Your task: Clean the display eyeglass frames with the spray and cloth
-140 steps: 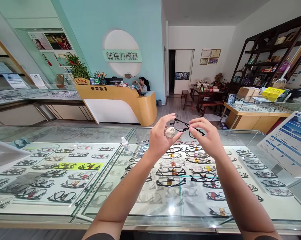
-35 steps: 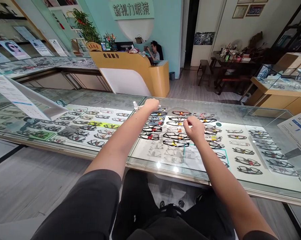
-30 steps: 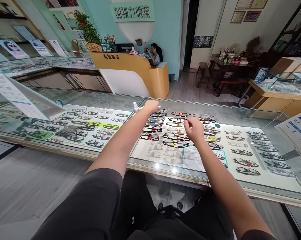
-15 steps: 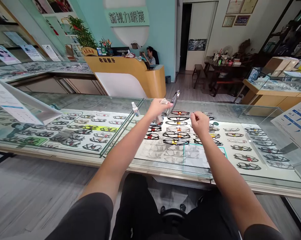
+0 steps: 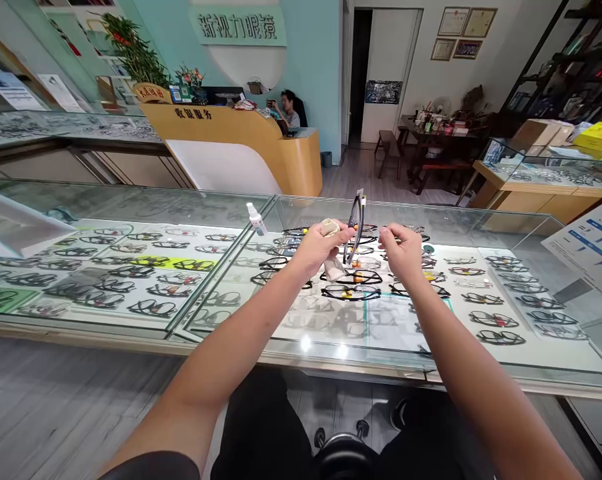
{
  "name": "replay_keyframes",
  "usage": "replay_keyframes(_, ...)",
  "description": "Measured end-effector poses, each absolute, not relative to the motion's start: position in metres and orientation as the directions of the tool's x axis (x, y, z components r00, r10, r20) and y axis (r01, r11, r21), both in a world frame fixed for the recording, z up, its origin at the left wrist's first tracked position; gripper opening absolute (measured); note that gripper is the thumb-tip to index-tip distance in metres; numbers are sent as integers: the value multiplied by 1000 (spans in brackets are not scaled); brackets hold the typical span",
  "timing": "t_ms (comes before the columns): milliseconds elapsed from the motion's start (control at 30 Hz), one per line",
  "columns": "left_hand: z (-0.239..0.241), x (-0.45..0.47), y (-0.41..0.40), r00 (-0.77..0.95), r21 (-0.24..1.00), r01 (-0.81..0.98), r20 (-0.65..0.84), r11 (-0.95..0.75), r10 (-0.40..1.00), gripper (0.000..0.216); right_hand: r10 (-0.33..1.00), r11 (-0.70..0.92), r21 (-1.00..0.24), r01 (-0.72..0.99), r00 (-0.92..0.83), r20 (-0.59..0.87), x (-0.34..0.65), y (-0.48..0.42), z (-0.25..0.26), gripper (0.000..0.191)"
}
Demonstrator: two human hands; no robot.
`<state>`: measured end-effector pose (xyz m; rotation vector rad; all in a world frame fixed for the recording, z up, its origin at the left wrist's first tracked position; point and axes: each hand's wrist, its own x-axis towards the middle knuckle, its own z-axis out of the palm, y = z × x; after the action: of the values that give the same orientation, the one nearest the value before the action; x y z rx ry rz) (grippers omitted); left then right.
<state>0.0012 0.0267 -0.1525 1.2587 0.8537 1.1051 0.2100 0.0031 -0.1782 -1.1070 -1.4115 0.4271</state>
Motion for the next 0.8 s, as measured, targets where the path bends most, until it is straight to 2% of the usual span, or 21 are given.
replay_keyframes(167,-157,7,25,203,980,-192,91,-51,975,57,937,331,-936,-118,160,311,201,-3,-168,30)
replay_keyframes(300,-155,11,19,205,975,-220,73,-27,976,57,986,162,-894,-418,37,162,195,-7,-163,19)
replay_keyframes(400,-155,13,15,201,973,-230,63,-15,978,58,995,26,-825,-564,-61,73,193,-8,-162,27)
replay_keyframes(567,-156,13,14,212,978,-208,44,1,976,60,986,-132,-720,-682,-168,-22,193,-4,-170,49)
replay_keyframes(800,-162,13,14,227,987,-152,94,-61,969,51,981,-136,-740,-659,-194,-8,193,-2,-177,46)
